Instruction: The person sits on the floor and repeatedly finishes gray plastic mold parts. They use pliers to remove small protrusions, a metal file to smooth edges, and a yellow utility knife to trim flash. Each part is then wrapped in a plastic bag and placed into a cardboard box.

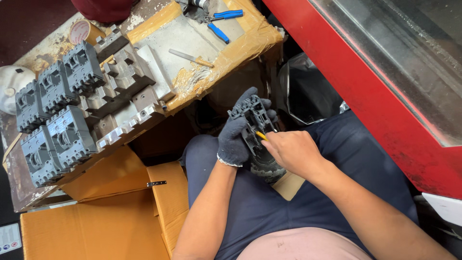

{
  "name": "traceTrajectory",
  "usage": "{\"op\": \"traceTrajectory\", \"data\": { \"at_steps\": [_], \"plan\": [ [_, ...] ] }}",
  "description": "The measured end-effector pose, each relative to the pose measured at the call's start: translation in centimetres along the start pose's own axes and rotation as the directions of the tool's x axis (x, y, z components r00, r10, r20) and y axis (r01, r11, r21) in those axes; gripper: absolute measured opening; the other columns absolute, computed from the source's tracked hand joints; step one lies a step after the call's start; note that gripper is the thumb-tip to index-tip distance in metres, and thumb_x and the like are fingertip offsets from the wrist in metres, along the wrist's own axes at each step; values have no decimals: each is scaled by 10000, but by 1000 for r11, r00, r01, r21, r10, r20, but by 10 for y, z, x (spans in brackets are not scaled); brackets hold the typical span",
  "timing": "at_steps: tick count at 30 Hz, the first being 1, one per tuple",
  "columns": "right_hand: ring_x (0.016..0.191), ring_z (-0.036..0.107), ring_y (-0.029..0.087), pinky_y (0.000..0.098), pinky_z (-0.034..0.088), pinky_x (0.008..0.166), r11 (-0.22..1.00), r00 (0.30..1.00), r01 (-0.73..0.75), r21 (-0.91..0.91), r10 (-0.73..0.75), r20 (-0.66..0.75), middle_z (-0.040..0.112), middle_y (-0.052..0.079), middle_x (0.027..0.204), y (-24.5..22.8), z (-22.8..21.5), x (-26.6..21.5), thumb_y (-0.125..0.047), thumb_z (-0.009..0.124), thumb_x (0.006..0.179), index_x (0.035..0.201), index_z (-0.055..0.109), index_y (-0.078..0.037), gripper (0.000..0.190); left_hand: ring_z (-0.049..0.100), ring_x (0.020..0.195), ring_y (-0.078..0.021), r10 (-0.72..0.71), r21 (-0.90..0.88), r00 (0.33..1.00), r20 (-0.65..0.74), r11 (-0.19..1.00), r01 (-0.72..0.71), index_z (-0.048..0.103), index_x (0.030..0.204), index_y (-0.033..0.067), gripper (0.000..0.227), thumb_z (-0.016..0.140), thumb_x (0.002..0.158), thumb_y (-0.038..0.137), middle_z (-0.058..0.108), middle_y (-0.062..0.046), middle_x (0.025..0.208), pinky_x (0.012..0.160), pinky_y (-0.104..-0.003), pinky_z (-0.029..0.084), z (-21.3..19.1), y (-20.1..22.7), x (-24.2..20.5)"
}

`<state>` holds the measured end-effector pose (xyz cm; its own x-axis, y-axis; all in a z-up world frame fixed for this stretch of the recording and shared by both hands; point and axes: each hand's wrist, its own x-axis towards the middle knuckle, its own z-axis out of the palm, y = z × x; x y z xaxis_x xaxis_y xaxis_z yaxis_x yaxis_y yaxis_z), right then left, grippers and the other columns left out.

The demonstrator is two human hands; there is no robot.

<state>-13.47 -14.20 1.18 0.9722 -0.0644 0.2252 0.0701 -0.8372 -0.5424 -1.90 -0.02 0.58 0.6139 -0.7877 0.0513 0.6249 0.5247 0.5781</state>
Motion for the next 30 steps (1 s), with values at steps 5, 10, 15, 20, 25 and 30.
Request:
{"op": "traceTrajectory", "data": {
  "at_steps": [5, 10, 15, 20, 25, 30],
  "plan": [
    [700, 669, 302, 384, 520, 600, 965, 970, 144, 221, -94, -224, 686, 108, 814, -5, -14, -8, -203, 690, 937, 1007, 689, -41, 177, 592, 1325, -383, 36, -169, 999, 17, 985, -33, 322, 1646, 78, 804, 673, 955, 292, 582, -212, 1440, 1170, -530, 471, -2, 7, 2],
    [655, 654, 299, 383, 500, 570, 946, 992, 3, 324, 37, -119, 665, 104, 792, -11, -18, -11, -187, 669, 952, 1040, 699, -36, 178, 626, 1266, -394, 94, -203, 995, -29, 974, -98, 341, 1635, 81, 702, 585, 1039, 362, 582, -220, 1446, 1113, -546, 502, -11, 5, 7],
    [682, 660, 324, 403, 497, 582, 966, 996, -17, 258, 40, -81, 676, 110, 784, -17, -5, -13, -225, 648, 983, 995, 709, -45, 190, 676, 1106, -388, 44, -191, 973, -228, 978, -89, 415, 1559, 83, 569, 454, 1095, 410, 607, -232, 1378, 951, -526, 573, -34, 2, 11],
    [697, 668, 328, 404, 506, 587, 972, 994, 10, 235, 15, -104, 691, 119, 806, -20, 0, -10, -231, 644, 995, 1001, 710, -34, 207, 689, 1051, -363, 40, -200, 975, -220, 976, -85, 455, 1514, 71, 546, 462, 1095, 420, 629, -227, 1325, 899, -503, 595, -40, 1, 13],
    [662, 662, 319, 403, 501, 575, 974, 995, -29, 224, 49, -84, 685, 120, 780, -23, 5, -11, -238, 642, 994, 1008, 720, -30, 222, 690, 1019, -338, 63, -148, 966, -252, 984, -103, 467, 1511, 78, 536, 492, 1079, 396, 635, -210, 1325, 880, -484, 596, -35, 2, 10],
    [685, 669, 315, 393, 506, 588, 976, 995, 4, 220, 18, -97, 692, 117, 797, -23, 10, -8, -236, 639, 1003, 1003, 719, -35, 216, 691, 1008, -330, 81, -108, 958, -275, 987, -115, 466, 1513, 74, 549, 537, 1049, 360, 640, -200, 1326, 865, -477, 597, -33, 4, 9]
  ]
}}
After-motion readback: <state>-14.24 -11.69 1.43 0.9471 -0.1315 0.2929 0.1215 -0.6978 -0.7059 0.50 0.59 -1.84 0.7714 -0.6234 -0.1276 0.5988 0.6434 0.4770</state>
